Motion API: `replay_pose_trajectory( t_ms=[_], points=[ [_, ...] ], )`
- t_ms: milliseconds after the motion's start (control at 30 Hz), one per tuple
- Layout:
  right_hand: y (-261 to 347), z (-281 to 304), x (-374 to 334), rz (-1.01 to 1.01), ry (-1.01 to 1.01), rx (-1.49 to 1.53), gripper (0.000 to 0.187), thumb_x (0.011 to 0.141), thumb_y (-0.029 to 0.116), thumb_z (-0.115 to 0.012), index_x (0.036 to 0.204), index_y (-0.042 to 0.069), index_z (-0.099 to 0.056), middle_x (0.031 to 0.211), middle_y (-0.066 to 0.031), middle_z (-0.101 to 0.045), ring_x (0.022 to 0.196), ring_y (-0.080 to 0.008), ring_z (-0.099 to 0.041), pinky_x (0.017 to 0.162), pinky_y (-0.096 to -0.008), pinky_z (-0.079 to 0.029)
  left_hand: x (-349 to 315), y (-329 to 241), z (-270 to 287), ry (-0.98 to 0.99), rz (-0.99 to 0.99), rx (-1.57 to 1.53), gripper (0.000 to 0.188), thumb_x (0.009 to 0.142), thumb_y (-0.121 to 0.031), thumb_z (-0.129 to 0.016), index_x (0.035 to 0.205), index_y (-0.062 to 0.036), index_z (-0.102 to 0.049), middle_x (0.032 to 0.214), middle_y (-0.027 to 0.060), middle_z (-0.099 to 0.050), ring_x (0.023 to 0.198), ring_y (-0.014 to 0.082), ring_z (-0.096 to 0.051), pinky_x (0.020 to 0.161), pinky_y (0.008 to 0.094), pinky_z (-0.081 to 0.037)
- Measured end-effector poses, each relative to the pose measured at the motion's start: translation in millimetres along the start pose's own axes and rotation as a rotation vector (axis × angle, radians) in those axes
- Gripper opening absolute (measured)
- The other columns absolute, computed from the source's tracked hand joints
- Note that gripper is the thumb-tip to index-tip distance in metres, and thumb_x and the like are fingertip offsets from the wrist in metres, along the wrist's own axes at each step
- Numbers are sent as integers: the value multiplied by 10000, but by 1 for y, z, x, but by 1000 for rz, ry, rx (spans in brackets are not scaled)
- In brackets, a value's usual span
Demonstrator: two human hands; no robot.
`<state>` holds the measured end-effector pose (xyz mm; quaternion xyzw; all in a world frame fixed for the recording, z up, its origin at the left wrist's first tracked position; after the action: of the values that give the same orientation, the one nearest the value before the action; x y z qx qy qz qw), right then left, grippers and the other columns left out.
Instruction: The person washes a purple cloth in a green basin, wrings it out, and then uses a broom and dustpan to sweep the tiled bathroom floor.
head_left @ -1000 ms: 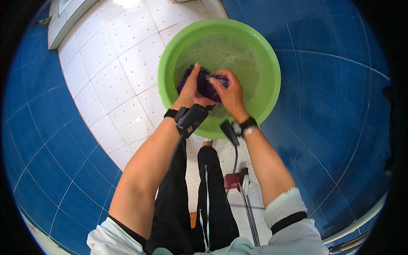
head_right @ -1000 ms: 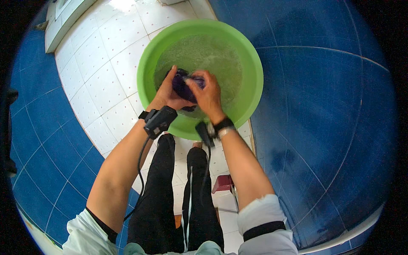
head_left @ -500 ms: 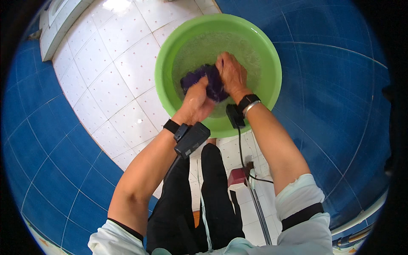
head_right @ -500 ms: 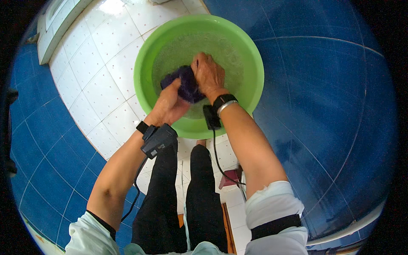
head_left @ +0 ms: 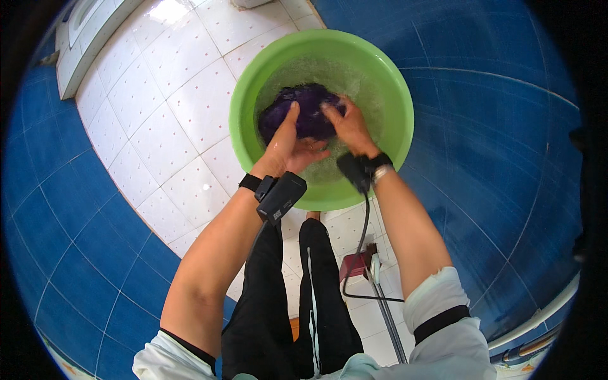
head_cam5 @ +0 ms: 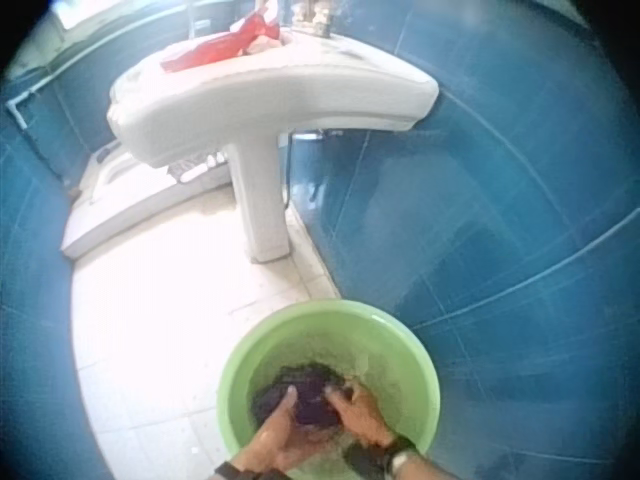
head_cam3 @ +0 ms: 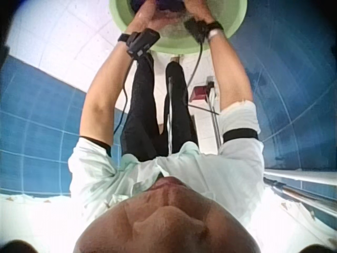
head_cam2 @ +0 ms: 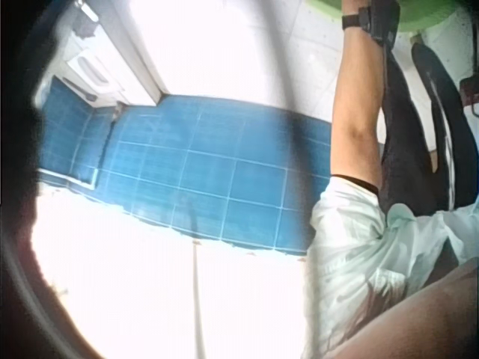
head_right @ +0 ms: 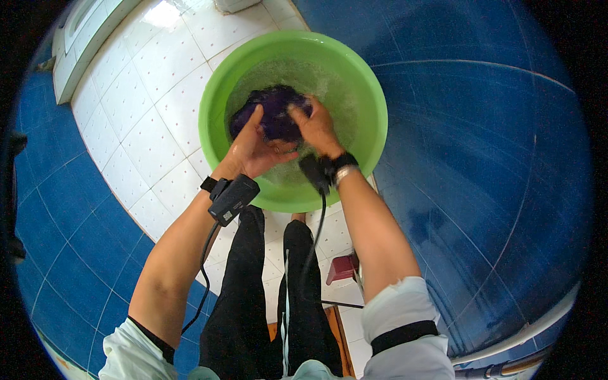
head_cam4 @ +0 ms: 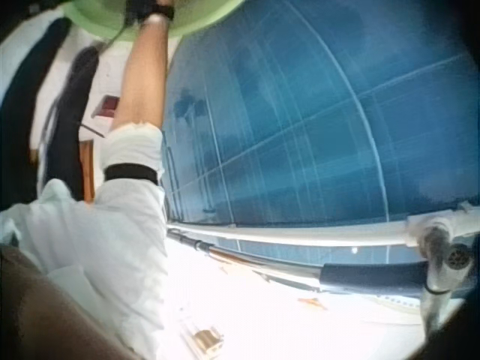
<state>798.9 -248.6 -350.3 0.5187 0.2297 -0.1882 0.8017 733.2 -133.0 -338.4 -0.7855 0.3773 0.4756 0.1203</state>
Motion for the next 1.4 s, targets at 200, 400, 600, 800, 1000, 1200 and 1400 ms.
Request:
replay_pose_trajectory(
  t_ms=[200,400,600,800,1000,1200,1400],
  points=[
    [91,-5,-104,460,108,-121,279,783,211,-672,931,-11,-589,820,-157,-625,736,-234,-620,689,-340,-475,-10,1,-18,74,-21,103,399,854,-448,-625,1050,-103,-584,954,86,-621,857,246,-599,806,420,-508],
    [122,-19,-129,691,-3,-246,221,775,218,-605,893,49,-523,739,-160,-576,659,-388,-585,559,-456,-462,-39,8,-41,501,-44,256,323,883,-275,-618,1088,-27,-586,949,127,-641,859,211,-619,760,326,-518],
    [54,10,-55,384,-157,-559,404,837,293,-530,1167,61,-561,933,-232,-642,791,-416,-616,682,-497,-482,-15,7,-6,63,-288,160,256,966,-200,-460,1155,-46,-541,1094,68,-611,976,168,-577,872,321,-464],
    [-18,22,-18,9,273,-584,552,825,416,-576,1233,48,-524,1194,-257,-548,1136,-376,-515,944,-436,-417,-12,8,34,-74,-100,383,475,918,-386,-543,1252,-53,-482,1228,116,-533,1099,224,-512,987,383,-378],
    [22,-18,2,144,-150,-548,682,778,511,-641,1329,156,-450,1270,-297,-460,1153,-427,-485,963,-442,-409,-7,-29,43,-118,-254,104,754,875,-640,-417,1415,-131,-282,1399,207,-336,1290,360,-336,1055,614,-193],
    [61,-56,-41,398,115,-381,417,822,369,-632,1156,124,-578,1087,-263,-522,964,-430,-557,798,-474,-478,5,-31,6,124,-216,101,657,858,-666,-427,1181,-99,-502,1195,152,-519,1116,301,-489,940,519,-391],
    [103,-40,-105,631,-22,-240,190,792,259,-653,774,93,-561,780,-114,-516,660,-341,-584,552,-421,-468,4,-27,16,91,-294,234,390,903,-485,-536,904,-98,-583,763,53,-604,663,149,-584,599,330,-499]
  ],
)
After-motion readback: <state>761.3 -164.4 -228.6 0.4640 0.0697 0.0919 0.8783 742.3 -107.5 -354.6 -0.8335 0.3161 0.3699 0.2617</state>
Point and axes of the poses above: each hand's wrist, its own x-axis towards the middle knuckle, its own z-axis out of the back of the hand, y = z × x, the point moved 10 cm from there along x, towards the middle knuckle
